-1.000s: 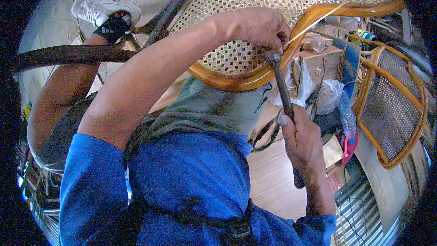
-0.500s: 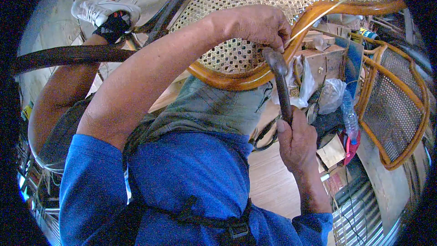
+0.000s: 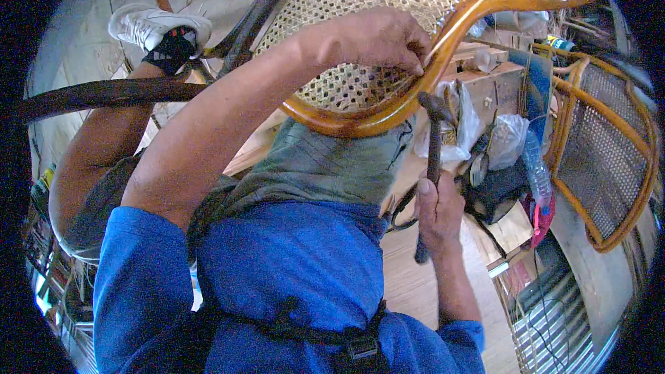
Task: The person is weaving a cane seat for a wooden chair. They use a hammer to tap the cane strips into place and scissors to trim the excess material. The process involves threading the cane through the existing weave and securing it along the chair's frame.
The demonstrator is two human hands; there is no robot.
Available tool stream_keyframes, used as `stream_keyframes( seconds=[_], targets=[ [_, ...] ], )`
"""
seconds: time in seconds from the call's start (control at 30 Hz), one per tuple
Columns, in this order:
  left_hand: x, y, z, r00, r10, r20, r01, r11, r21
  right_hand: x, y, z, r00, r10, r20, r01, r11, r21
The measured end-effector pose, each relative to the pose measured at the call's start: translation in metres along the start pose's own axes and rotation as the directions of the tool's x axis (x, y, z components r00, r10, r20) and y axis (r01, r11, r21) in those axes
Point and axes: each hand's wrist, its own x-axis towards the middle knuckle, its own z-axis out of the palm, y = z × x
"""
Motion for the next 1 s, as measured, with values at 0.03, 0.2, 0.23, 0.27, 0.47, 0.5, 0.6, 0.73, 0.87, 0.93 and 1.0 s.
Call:
stream_keyframes(
  seconds=[0.03,0.2,0.23,0.27,0.47,0.5,0.6,0.73,0.87,0.93,1.0],
  targets=[
    [-0.002,0.001,0.0,1.0,0.002,-0.017,-0.002,1.0,0.01,-0.006,0.006,0.008,1.0,-0.005,-0.023,0.006,0.997,0.074],
    [-0.051,-0.005,0.011,0.874,-0.064,-0.482,0.135,0.984,0.114,-0.017,0.01,0.022,0.999,0.048,-0.025,-0.045,0.991,0.128],
    [-0.061,-0.007,0.02,0.807,-0.072,-0.587,0.188,0.972,0.14,-0.016,0.005,0.018,0.999,0.044,0.002,-0.044,0.996,0.083],
    [-0.067,-0.004,0.033,0.775,-0.082,-0.626,0.205,0.971,0.127,-0.012,0.004,0.011,1.0,0.0,0.01,0.0,1.0,0.004],
    [-0.082,-0.002,0.077,0.686,-0.024,-0.727,0.265,0.939,0.219,0.013,-0.046,-0.025,0.976,-0.134,0.172,0.181,0.939,-0.294],
    [-0.082,-0.002,0.078,0.682,-0.028,-0.731,0.272,0.937,0.218,0.011,-0.057,-0.025,0.969,-0.169,0.181,0.218,0.929,-0.299],
    [-0.083,0.0,0.078,0.678,-0.054,-0.733,0.295,0.933,0.204,0.02,-0.054,-0.019,0.96,-0.132,0.247,0.239,0.847,-0.475],
    [-0.083,-0.002,0.08,0.639,-0.074,-0.765,0.33,0.925,0.186,0.021,-0.029,-0.021,0.982,0.012,0.19,0.048,0.95,-0.309],
    [-0.069,0.013,0.079,0.604,-0.2,-0.772,0.442,0.889,0.115,0.009,-0.022,-0.017,0.997,-0.063,-0.042,0.068,0.988,0.139],
    [-0.062,0.03,0.075,0.629,-0.249,-0.736,0.491,0.861,0.128,0.007,-0.022,-0.02,0.998,-0.058,-0.016,0.059,0.994,0.092],
    [-0.058,0.034,0.076,0.627,-0.309,-0.715,0.563,0.815,0.14,0.004,-0.031,-0.022,1.0,-0.03,-0.003,0.031,0.996,0.08]
  ],
)
